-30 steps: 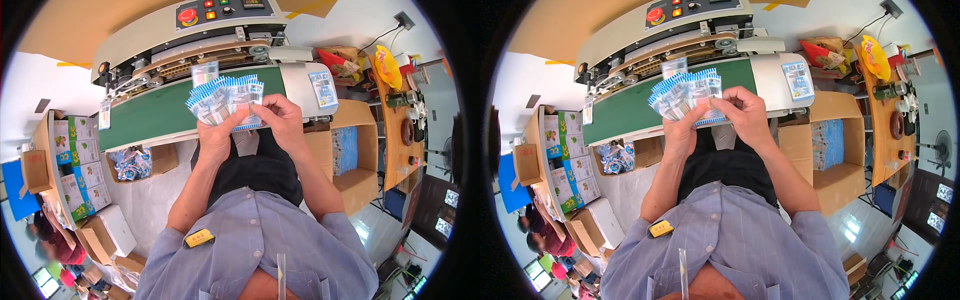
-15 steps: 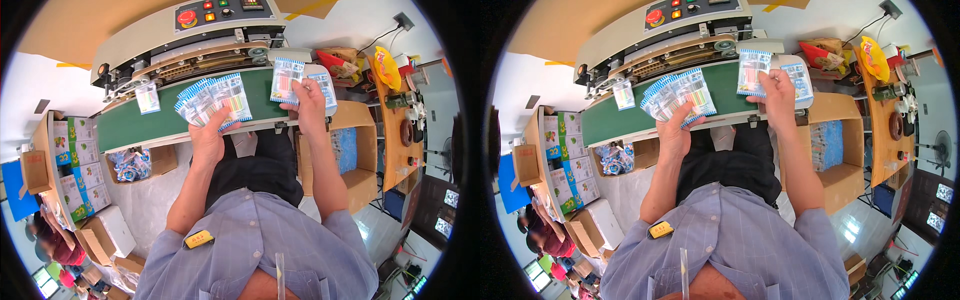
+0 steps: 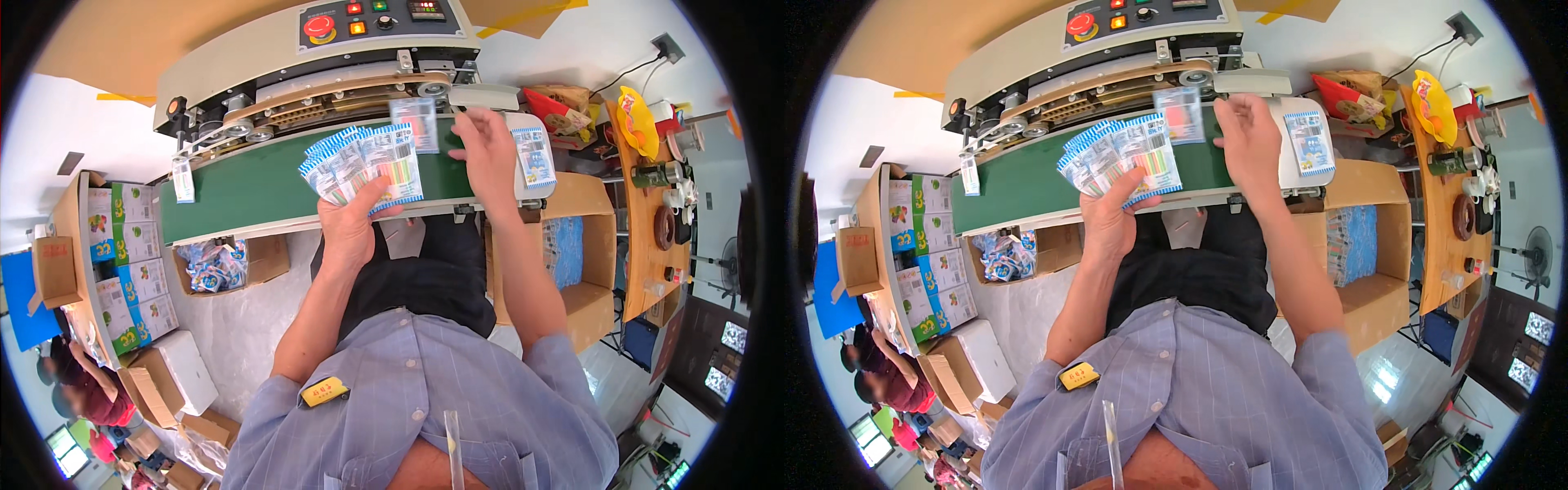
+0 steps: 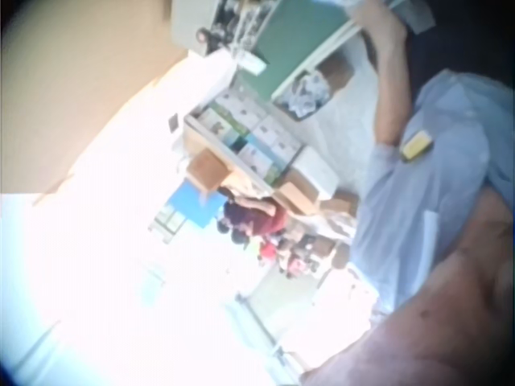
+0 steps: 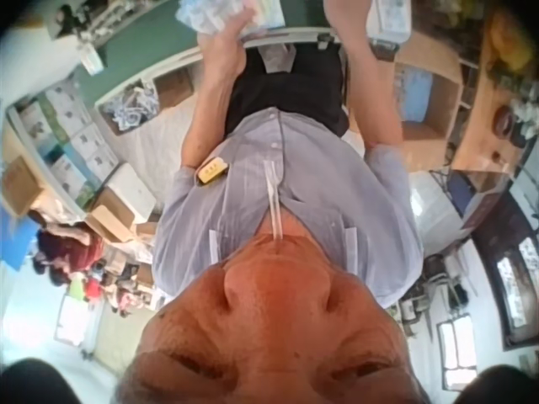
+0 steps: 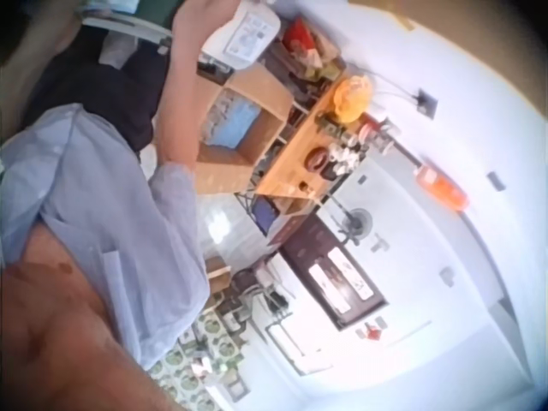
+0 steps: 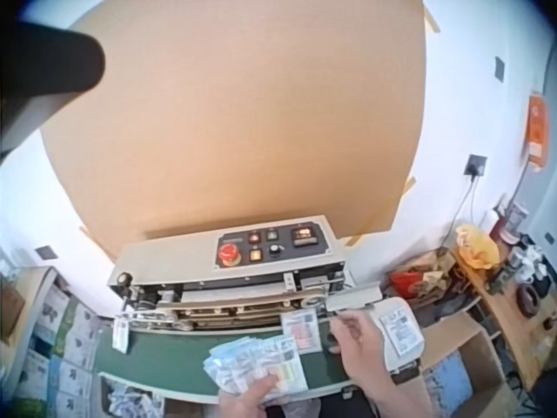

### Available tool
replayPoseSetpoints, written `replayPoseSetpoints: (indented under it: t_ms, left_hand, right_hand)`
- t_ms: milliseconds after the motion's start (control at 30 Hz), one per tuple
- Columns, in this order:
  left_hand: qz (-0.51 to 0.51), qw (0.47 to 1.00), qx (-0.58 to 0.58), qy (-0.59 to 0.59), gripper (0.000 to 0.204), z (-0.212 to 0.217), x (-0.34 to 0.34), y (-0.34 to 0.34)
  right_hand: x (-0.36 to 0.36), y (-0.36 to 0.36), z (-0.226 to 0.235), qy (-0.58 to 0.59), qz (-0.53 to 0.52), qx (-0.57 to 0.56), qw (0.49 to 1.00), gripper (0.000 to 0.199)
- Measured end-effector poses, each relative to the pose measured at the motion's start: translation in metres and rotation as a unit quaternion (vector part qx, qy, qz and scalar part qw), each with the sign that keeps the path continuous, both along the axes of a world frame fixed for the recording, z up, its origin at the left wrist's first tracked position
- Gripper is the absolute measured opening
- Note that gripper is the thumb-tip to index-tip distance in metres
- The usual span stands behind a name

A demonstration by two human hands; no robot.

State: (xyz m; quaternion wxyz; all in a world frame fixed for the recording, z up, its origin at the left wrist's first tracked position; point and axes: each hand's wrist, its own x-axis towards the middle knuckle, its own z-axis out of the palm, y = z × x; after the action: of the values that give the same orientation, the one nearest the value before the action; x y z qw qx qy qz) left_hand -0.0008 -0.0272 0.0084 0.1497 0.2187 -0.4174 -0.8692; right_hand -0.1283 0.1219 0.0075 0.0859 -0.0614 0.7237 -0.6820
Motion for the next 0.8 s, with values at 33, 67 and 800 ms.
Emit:
replayPoseSetpoints:
  t_ms: [33, 67, 800]
  left_hand:
    - [-0.005, 1.0, -0.002, -0.007, 0.031, -0.001, -0.002, 0.001]
    - [-0.014, 1.0, -0.003, -0.015, 0.03, -0.001, -0.004, 0.003]
    - [-0.113, 0.992, 0.042, 0.038, 0.03, 0.006, -0.003, -0.008]
  right_hand:
    - [0.011, 0.001, 0.009, -0.029, 0.021, -0.032, 0.999, 0.032]
    - [0.022, 0.003, 0.014, -0.059, 0.037, -0.062, 0.996, 0.036]
    - [-0.029, 0.002, -0.005, -0.158, 0.109, 0.029, 0.981, 0.028]
